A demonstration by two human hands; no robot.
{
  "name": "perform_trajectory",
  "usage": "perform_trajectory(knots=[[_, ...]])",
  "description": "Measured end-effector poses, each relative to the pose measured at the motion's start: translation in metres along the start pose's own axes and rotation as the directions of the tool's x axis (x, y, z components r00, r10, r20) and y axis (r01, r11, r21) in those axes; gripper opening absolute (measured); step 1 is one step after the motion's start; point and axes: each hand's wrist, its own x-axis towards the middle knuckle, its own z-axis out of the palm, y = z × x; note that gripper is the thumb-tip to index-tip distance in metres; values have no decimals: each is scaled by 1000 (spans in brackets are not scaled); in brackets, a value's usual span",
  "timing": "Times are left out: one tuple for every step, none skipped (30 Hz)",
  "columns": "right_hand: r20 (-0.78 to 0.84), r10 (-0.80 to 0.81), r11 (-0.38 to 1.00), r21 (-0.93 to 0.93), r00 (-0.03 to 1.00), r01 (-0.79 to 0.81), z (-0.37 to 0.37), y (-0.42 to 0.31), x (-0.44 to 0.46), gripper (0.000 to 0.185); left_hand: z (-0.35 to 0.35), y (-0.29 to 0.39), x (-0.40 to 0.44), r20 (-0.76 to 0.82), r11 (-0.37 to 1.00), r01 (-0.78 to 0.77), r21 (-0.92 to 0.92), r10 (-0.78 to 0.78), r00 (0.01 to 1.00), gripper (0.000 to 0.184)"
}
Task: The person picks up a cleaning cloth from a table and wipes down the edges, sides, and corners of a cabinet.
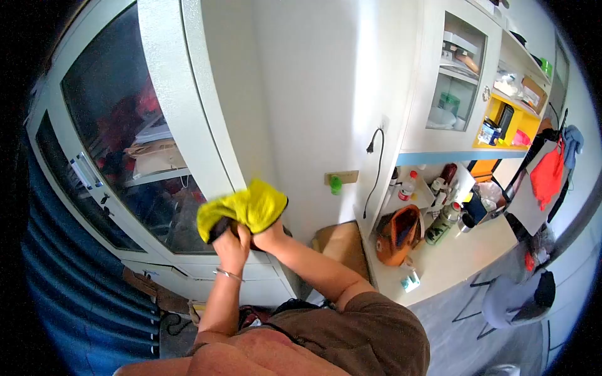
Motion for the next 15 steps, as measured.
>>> perform_trajectory(knots=[[50,6,1000,9,999,-6,2,2,-16,37,6,-3,-17,41,1000,27,-14,-26,999,29],[87,45,999,-18,995,-43,-1,-3,-24,39,2,2,-21,22,998,-53,40,52,998,30],[84,49,999,-24,995,-47,-2,0,-25,39,7,-4,-28,18,997,-69,43,68,998,31],[83,6,998,-64,997,0,-5,-2,-18,38,2,-2,-20,36,996,-79,42,77,996,32],[84,-35,994,-103,996,43,-9,-6,-9,38,-5,0,-7,58,995,-90,42,87,995,32],[36,-68,996,-46,997,70,-12,-7,4,38,-8,0,6,51,994,-95,54,93,994,34],[-32,-77,996,-40,997,76,-13,-10,22,37,-12,1,25,29,993,-108,46,107,994,35],[-74,-106,994,-45,992,103,-19,-17,46,37,-20,7,47,-21,993,-117,32,118,993,35],[-100,-93,993,-85,991,85,-22,-21,68,36,-27,12,69,-52,991,-129,43,131,990,33],[-138,-75,996,-49,988,69,-25,-26,88,34,-39,24,93,-76,991,-132,17,133,988,30],[-195,-82,997,-2,977,83,-27,-29,104,32,-47,31,110,-90,992,-123,14,123,988,27],[-180,-62,998,12,982,66,-34,-35,117,31,-52,38,124,-146,986,-156,51,162,976,26],[-164,-41,999,28,986,46,-38,-40,123,30,-54,42,129,-198,978,-188,89,203,959,25],[-165,-29,999,30,986,34,-36,-39,119,30,-52,41,125,-186,978,-188,88,202,962,25],[-168,-34,999,23,985,38,-32,-34,111,31,-47,37,117,-176,982,-183,38,187,966,27]])
